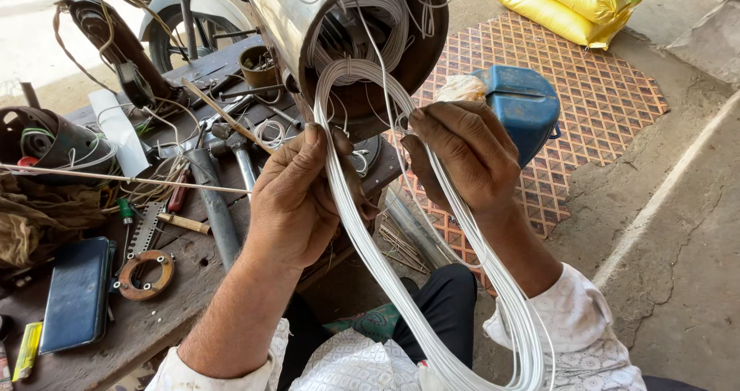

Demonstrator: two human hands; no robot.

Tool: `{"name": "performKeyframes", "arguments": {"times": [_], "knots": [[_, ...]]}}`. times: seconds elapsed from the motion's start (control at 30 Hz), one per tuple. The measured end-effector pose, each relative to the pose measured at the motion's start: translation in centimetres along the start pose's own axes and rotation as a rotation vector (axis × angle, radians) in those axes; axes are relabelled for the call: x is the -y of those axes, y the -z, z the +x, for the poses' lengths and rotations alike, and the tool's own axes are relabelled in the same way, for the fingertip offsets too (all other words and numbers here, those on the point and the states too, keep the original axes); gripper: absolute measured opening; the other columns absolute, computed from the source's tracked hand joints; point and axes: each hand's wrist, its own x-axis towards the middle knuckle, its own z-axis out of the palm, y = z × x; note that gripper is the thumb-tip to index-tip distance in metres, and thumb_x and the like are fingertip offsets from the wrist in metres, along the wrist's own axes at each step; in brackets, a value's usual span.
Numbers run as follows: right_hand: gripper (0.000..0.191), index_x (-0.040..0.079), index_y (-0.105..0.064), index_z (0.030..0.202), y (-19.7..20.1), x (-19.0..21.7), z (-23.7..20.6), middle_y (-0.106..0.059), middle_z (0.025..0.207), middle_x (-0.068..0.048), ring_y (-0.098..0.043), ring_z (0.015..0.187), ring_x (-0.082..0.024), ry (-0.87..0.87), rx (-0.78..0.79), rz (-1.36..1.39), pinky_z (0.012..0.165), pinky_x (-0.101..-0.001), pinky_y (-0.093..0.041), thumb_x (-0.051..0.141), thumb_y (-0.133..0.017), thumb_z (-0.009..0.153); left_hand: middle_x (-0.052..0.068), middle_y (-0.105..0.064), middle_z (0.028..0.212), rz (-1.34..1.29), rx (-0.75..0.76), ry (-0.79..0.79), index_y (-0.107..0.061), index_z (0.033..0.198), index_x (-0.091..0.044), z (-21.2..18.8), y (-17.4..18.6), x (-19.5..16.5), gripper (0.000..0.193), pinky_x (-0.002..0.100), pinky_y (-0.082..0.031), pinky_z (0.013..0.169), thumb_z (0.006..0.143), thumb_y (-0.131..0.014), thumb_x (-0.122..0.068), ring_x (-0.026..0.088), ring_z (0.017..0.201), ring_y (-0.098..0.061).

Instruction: The person pulls white wire from a metal drum mounted on a workbench, coils a length of it by hand, and feeds it back into the drum. The person then uses a long bamboo pole to wind and arrange the wire inside the rotating drum.

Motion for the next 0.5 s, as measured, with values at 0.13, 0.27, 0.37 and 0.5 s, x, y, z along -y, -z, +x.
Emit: {"name": "performKeyframes", "arguments": {"times": [0.13,0.27,0.37,0.5], "knots": [[0.020,-0.004,-0.069,0.119,0.3,1.3,-0.8,-0.070,0.112,-0.019,-0.074,0.102,-0.030,-0.117,-0.052,-0.041,0.085,-0.0372,-0.063,0.001,-0.078,0.101,0.015,-0.074,0.083,0.407,0.006,-0.074,-0.061,0.118,0.001,0.1,-0.4,-0.8,0.036,0.034,-0.064,0.064,0.113,-0.049,-0.033,0.023,0.070,-0.075],[0.011,-0.003,-0.068,0.119,1.4,2.5,0.1,-0.073,0.114,-0.019,-0.077,0.098,-0.025,-0.272,-0.061,0.024,0.081,-0.0311,-0.064,0.002,-0.071,0.110,0.009,-0.072,0.079,1.639,-0.063,-0.984,-0.065,0.109,-0.011,1.6,-1.5,-4.3,0.029,0.025,-0.055,0.053,0.116,-0.053,-0.037,0.013,0.064,-0.069],[0.009,-0.004,-0.067,0.118,2.0,3.5,1.1,-0.073,0.113,-0.020,-0.078,0.098,-0.024,-0.328,-0.055,0.025,0.081,-0.0299,-0.065,0.003,-0.068,0.112,0.001,-0.063,0.066,2.170,-0.198,-0.932,-0.055,0.138,-0.003,3.6,-2.2,-7.8,0.058,0.022,-0.040,0.043,0.109,-0.072,-0.050,0.009,0.051,-0.057],[0.009,-0.005,-0.067,0.117,1.8,4.1,1.6,-0.073,0.109,-0.020,-0.078,0.092,-0.022,-0.377,-0.092,-0.011,0.075,-0.0283,-0.064,0.002,-0.065,0.112,0.002,-0.059,0.053,2.555,-0.022,-0.683,-0.049,0.147,-0.005,6.6,-2.3,-10.1,0.057,0.029,-0.040,0.033,0.106,-0.072,-0.039,0.014,0.037,-0.054]]}}
